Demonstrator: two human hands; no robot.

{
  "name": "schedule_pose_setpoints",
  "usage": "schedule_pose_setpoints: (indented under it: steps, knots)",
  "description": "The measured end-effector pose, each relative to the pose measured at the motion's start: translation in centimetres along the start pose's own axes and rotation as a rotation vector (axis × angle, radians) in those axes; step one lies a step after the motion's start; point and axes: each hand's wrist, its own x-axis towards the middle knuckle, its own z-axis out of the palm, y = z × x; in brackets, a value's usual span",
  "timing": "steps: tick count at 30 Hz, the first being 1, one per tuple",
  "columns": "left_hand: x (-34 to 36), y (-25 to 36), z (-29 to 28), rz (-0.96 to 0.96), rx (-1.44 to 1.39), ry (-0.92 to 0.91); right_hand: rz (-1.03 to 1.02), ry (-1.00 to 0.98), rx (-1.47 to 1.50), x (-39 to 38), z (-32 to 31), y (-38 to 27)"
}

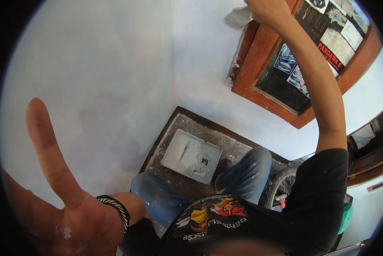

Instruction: Applying plaster or joint compound to a wall near a window frame using a putty knife.

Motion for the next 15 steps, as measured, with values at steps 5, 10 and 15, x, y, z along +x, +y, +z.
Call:
schedule_pose_setpoints:
  steps: [5,10,15]
  knots:
    - [2.3,-1.5,-1.2,0.179,0.343,-0.035,-0.115,-0.034,0.21,-1.3,4.6,-7.1]
    - [3.0,-1.9,-2.2,0.331,0.685,-0.065,-0.057,-0.026,0.123,-0.5,5.4,-5.5]
    - [3.4,-1.8,-2.6,0.479,1.018,-0.077,0.031,-0.134,0.101,1.0,-0.9,-2.7]
